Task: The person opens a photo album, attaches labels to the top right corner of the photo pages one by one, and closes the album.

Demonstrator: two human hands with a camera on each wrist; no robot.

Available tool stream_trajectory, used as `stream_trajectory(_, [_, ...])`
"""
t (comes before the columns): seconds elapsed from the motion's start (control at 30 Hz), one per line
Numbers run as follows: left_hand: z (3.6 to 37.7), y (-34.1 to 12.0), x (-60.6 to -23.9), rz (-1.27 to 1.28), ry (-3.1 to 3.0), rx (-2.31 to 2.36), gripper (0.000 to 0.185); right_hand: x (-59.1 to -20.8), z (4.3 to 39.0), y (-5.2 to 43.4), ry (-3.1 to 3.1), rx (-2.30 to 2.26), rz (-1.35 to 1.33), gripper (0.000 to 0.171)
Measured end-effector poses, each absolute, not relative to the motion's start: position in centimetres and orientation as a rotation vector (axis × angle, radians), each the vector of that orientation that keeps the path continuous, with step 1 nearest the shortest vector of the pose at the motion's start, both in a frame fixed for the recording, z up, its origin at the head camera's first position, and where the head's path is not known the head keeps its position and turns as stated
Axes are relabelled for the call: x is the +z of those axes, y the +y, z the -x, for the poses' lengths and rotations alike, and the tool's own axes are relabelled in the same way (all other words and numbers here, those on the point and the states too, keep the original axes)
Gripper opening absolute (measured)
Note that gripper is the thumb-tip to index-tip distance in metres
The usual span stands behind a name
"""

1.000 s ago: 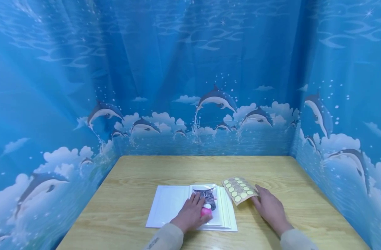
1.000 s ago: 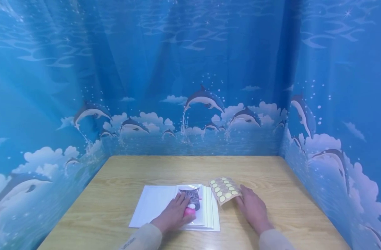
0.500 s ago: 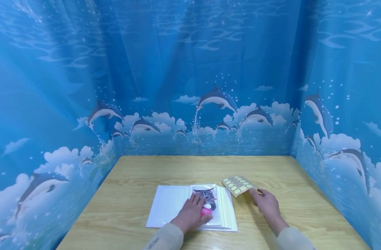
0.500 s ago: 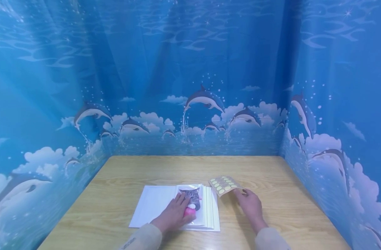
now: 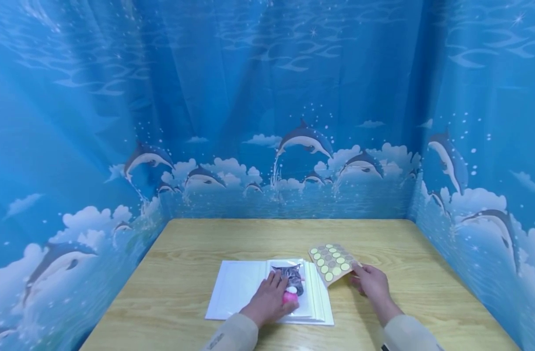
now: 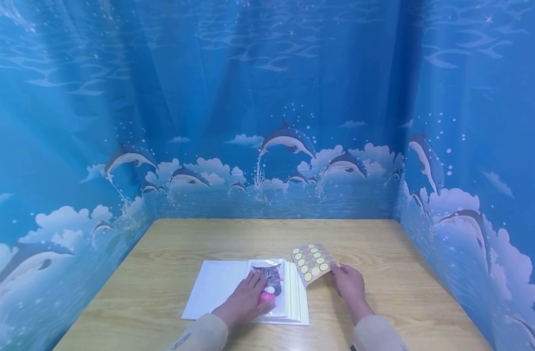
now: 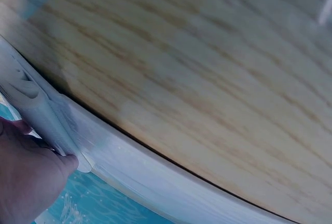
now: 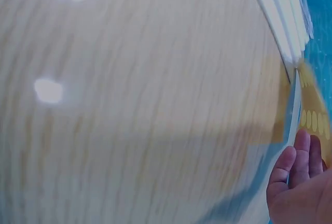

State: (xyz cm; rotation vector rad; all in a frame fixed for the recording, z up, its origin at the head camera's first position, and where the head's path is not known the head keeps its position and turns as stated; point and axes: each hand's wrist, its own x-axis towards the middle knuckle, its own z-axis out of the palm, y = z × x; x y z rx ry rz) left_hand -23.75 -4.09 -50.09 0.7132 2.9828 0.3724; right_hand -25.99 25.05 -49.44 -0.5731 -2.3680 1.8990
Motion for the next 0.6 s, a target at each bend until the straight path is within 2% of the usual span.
stream_trajectory(0.27, [24.4,-4.1,-51.6,-0.734,3.003,0.401,0.079,-49.1,26.2,24.6,-2.255,2.031,0.617,0.05])
stream_trajectory(0.6, [23.8,-4.2,-50.3,-0.735,2.996,0.392,0.08,-47.9,25.8,24.4,-2.122,2.161,0.614,0.05])
